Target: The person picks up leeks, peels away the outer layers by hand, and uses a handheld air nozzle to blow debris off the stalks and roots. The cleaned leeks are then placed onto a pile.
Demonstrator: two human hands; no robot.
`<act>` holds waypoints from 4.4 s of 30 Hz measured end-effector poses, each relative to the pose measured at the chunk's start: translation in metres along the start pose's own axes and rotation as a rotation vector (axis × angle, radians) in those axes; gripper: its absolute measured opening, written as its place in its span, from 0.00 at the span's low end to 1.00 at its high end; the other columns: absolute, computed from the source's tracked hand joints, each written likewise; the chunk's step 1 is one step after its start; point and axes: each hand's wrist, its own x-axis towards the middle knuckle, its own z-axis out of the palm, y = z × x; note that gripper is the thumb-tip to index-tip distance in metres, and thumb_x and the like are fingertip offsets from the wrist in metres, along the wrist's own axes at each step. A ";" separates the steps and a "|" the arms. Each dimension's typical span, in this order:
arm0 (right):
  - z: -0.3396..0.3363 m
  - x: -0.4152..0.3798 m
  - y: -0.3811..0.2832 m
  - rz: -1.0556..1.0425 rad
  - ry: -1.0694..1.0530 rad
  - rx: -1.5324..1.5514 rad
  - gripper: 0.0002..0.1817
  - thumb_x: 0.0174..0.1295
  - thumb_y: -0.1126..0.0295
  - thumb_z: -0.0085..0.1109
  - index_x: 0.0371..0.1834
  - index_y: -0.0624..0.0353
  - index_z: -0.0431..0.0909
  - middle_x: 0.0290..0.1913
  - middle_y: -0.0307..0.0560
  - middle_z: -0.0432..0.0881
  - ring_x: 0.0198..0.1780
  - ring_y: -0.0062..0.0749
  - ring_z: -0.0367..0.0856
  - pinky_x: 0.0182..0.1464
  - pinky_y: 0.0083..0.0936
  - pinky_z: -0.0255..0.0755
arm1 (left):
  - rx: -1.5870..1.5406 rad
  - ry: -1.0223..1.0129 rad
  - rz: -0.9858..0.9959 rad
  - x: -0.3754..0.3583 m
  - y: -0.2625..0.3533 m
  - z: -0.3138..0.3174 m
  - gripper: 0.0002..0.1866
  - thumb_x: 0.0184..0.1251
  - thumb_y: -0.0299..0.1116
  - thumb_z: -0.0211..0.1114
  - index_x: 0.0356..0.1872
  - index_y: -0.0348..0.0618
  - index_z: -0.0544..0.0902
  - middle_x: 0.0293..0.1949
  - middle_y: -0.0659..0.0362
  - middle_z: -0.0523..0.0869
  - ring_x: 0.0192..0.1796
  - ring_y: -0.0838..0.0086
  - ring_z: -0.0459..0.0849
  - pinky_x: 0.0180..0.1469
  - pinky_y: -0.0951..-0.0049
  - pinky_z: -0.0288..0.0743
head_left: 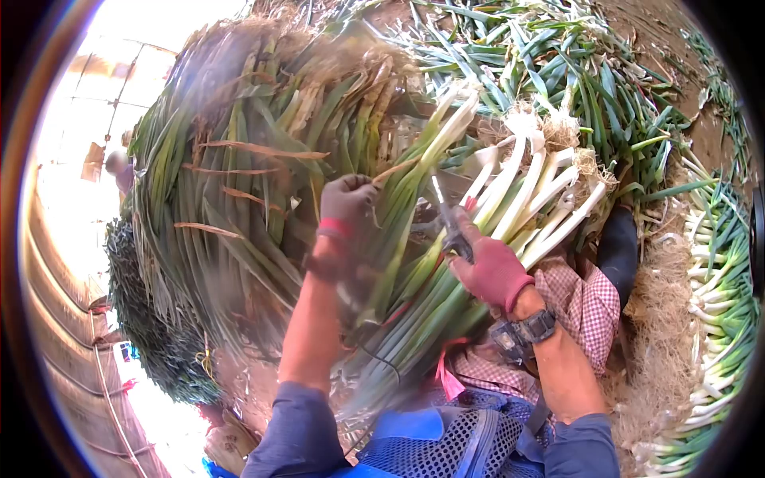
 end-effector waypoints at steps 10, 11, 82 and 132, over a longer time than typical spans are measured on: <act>0.000 0.014 0.000 -0.002 0.051 0.032 0.44 0.69 0.55 0.62 0.86 0.57 0.56 0.42 0.70 0.87 0.48 0.66 0.87 0.54 0.50 0.78 | 0.709 0.741 0.920 0.033 0.057 -0.001 0.14 0.64 0.34 0.73 0.50 0.45 0.90 0.40 0.54 0.91 0.39 0.62 0.89 0.43 0.63 0.82; -0.001 0.015 0.002 0.000 0.051 0.037 0.44 0.69 0.55 0.62 0.86 0.57 0.56 0.42 0.70 0.87 0.48 0.66 0.87 0.54 0.50 0.78 | 0.646 0.595 0.922 0.024 0.054 0.012 0.17 0.62 0.37 0.73 0.52 0.48 0.89 0.45 0.53 0.91 0.44 0.57 0.90 0.48 0.58 0.83; -0.022 0.083 -0.015 0.051 -0.188 -0.132 0.39 0.72 0.54 0.57 0.86 0.50 0.59 0.56 0.62 0.88 0.56 0.56 0.88 0.64 0.45 0.79 | 1.224 0.011 0.092 0.072 -0.014 0.082 0.33 0.60 0.56 0.68 0.64 0.50 0.85 0.58 0.49 0.90 0.62 0.54 0.87 0.63 0.56 0.79; 0.014 -0.084 0.000 -0.004 -0.069 -0.099 0.47 0.66 0.51 0.61 0.86 0.57 0.55 0.42 0.71 0.87 0.47 0.68 0.87 0.55 0.52 0.79 | 0.990 -0.283 -0.020 -0.058 -0.024 0.042 0.26 0.62 0.56 0.68 0.58 0.61 0.90 0.54 0.53 0.92 0.58 0.57 0.90 0.62 0.59 0.81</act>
